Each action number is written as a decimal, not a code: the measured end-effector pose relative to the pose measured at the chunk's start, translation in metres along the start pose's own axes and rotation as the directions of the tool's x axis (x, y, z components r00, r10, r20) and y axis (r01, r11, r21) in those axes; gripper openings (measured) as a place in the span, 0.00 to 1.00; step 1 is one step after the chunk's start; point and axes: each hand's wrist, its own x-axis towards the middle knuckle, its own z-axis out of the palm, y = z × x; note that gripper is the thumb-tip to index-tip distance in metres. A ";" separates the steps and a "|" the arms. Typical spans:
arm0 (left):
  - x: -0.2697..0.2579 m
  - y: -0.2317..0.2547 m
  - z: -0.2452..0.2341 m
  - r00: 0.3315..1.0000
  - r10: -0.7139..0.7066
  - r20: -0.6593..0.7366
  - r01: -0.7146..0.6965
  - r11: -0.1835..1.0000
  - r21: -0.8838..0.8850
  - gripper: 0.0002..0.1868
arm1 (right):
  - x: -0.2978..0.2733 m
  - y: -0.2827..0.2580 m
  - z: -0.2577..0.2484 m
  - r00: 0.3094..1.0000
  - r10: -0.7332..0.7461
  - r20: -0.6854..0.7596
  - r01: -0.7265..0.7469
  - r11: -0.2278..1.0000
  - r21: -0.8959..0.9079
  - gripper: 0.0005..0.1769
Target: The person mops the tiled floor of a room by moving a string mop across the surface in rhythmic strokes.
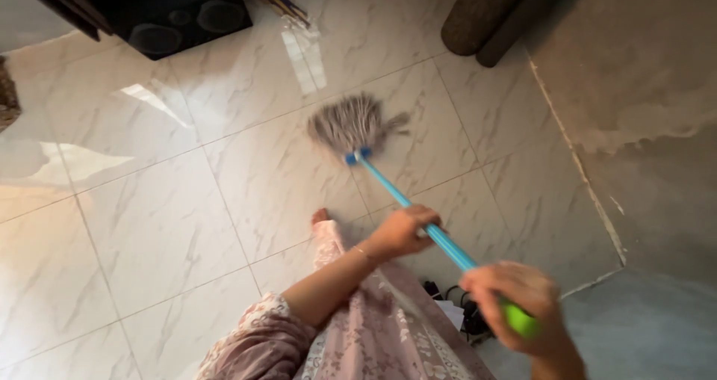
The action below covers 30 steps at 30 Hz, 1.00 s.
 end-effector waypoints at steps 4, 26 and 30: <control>0.006 0.002 0.038 0.984 -0.054 0.167 0.048 0.998 0.037 0.11 | -0.021 -0.012 -0.013 0.981 0.120 -0.155 -0.118 0.993 0.020 0.07; -0.089 -0.250 -0.266 0.960 -0.247 -0.132 0.267 0.672 0.690 0.16 | 0.156 0.021 0.318 0.994 -0.055 0.094 0.035 0.979 0.202 0.07; -0.087 -0.246 -0.259 0.987 -0.160 -0.013 0.126 0.717 0.686 0.14 | 0.148 0.022 0.312 0.997 0.047 0.068 -0.058 0.984 0.171 0.06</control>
